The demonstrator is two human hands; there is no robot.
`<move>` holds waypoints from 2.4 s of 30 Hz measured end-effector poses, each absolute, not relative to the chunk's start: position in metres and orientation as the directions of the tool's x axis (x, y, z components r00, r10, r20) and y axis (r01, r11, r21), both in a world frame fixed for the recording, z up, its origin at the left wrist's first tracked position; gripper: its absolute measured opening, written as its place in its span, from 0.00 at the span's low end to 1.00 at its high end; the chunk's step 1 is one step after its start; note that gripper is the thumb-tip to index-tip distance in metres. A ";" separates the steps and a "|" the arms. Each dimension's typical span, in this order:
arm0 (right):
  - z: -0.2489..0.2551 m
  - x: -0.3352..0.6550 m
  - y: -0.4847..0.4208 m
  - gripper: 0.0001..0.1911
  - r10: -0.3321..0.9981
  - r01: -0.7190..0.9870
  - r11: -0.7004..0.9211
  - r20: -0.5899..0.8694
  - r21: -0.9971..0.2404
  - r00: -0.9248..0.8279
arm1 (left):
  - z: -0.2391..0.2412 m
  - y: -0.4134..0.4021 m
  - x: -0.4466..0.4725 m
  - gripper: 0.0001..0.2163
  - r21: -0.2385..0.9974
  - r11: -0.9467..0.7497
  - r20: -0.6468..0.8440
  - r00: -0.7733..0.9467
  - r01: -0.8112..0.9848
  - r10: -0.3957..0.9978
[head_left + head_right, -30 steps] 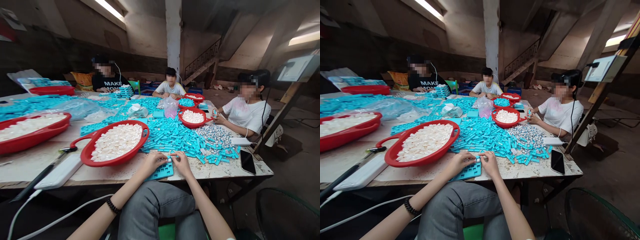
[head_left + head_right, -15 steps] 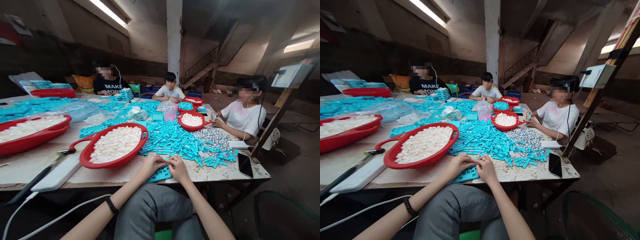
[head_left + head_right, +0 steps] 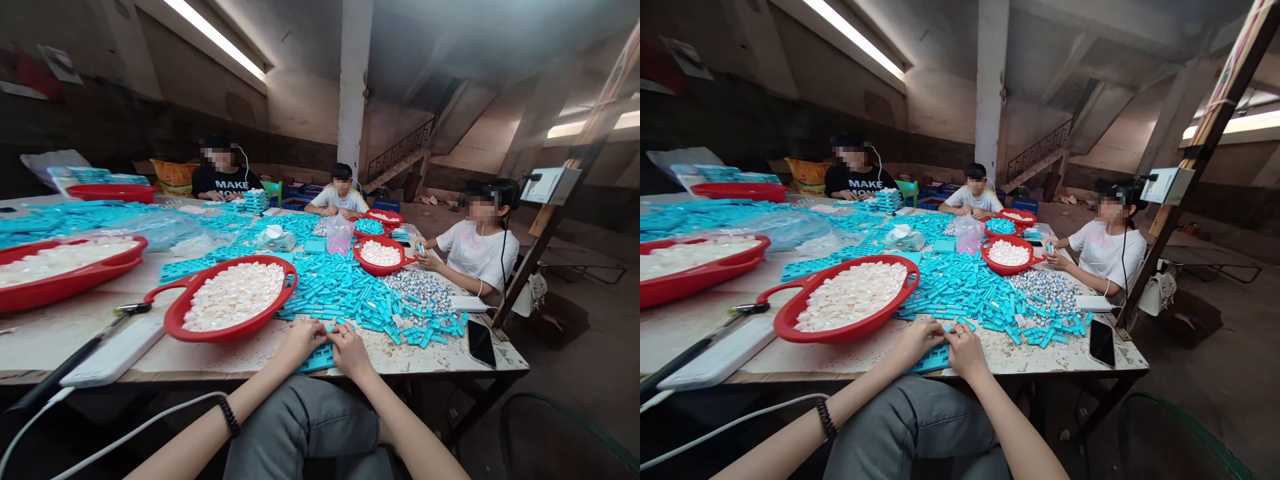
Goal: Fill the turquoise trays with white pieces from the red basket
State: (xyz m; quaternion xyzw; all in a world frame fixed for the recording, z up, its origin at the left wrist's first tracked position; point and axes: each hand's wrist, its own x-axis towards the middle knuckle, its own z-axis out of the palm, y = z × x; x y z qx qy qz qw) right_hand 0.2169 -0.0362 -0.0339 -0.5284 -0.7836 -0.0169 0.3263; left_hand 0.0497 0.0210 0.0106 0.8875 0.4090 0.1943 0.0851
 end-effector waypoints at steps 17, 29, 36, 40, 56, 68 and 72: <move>-0.037 0.221 -0.034 0.27 0.804 0.765 0.470 0.571 -0.439 -0.166 | -0.020 -0.021 0.075 0.18 -0.095 -0.599 0.255 0.601 0.795 0.758; -0.038 0.217 -0.036 0.26 0.835 0.861 0.415 0.499 -0.295 -0.232 | -0.010 -0.025 0.079 0.17 -0.096 -0.603 0.245 0.606 0.792 0.757; -0.022 0.212 -0.040 0.20 0.898 0.928 0.334 0.355 -0.165 -0.260 | -0.005 -0.028 0.081 0.17 -0.058 -0.607 0.243 0.601 0.793 0.762; -0.011 0.209 -0.044 0.19 0.916 0.938 0.328 0.282 -0.112 -0.287 | -0.001 -0.029 0.081 0.18 -0.044 -0.617 0.236 0.608 0.786 0.758; -0.001 0.216 -0.044 0.20 0.859 0.888 0.461 0.247 0.005 -0.448 | 0.014 -0.036 0.081 0.19 -0.054 -0.653 0.157 0.652 0.755 0.742; -0.004 0.220 -0.032 0.16 0.877 0.876 0.465 0.205 -0.131 -0.435 | 0.012 -0.025 0.078 0.17 0.003 -0.670 0.172 0.660 0.742 0.732; 0.008 0.215 -0.036 0.14 0.895 0.892 0.430 0.200 -0.142 -0.400 | 0.014 -0.022 0.075 0.16 0.041 -0.673 0.199 0.654 0.739 0.730</move>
